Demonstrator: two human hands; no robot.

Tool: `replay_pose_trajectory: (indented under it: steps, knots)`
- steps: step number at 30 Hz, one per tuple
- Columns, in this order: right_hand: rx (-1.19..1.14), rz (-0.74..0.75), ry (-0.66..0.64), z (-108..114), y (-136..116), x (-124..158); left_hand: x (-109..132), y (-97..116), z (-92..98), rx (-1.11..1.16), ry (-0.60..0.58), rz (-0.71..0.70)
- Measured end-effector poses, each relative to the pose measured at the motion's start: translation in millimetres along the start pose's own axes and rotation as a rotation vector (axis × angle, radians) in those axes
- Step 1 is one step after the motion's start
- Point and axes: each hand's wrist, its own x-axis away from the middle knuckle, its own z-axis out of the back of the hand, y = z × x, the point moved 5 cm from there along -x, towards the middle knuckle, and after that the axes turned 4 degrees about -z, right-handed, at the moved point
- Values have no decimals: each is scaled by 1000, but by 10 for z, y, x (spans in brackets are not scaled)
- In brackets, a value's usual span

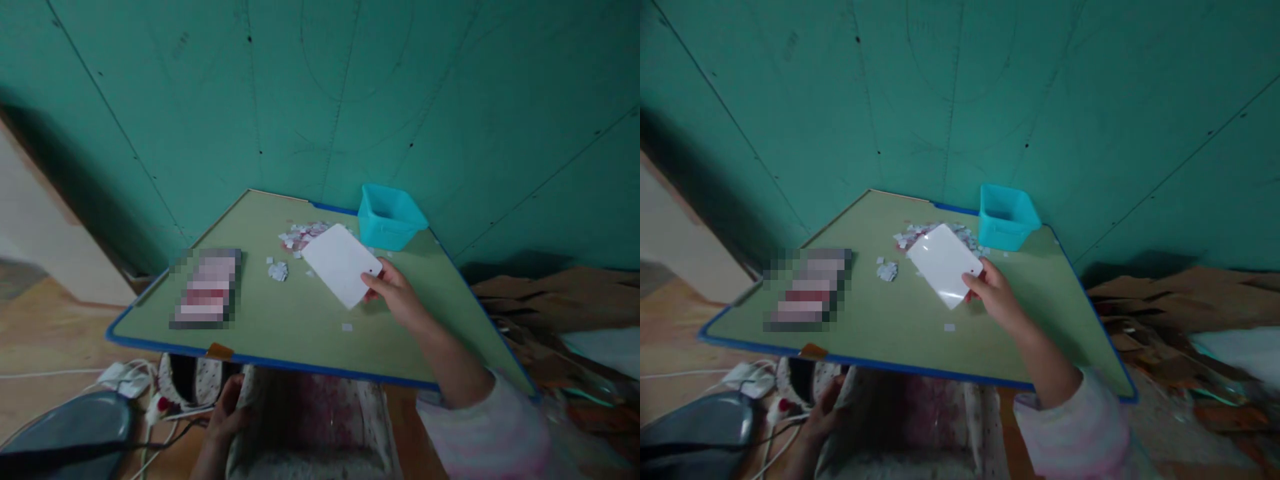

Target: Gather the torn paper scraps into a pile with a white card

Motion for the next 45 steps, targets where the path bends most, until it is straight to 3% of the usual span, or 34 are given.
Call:
replay_pose_trajectory:
  steps: [3,6,10,14,17,20,26,30,35,40,45]
  knots:
    - [96,-115,-184,-44,66,310,-4,-53,26,9,2,-34]
    - [142,-268,-288,-42,188,570,29,-92,23,-5,9,-60]
    - [179,-283,-213,155,263,538,74,-96,-50,-15,-3,-115]
    - [217,-203,43,530,217,274,95,-73,-118,-16,-7,-154]
    - [221,-154,132,644,134,175,107,-52,-142,-24,-24,-149]
    - [202,-116,130,515,67,161,127,-53,-144,17,-19,-94]
    - [197,-112,-30,14,103,89,159,-53,-179,30,-48,-64]
    - [169,-119,35,74,123,54,159,-2,-170,9,-40,-148]
    - [175,-135,88,241,109,145,162,-7,-166,14,-42,-105]
    - [237,-120,11,111,89,186,180,-65,-198,32,-66,-69]
    - [247,-114,34,53,85,107,184,-69,-169,-5,-72,-76]
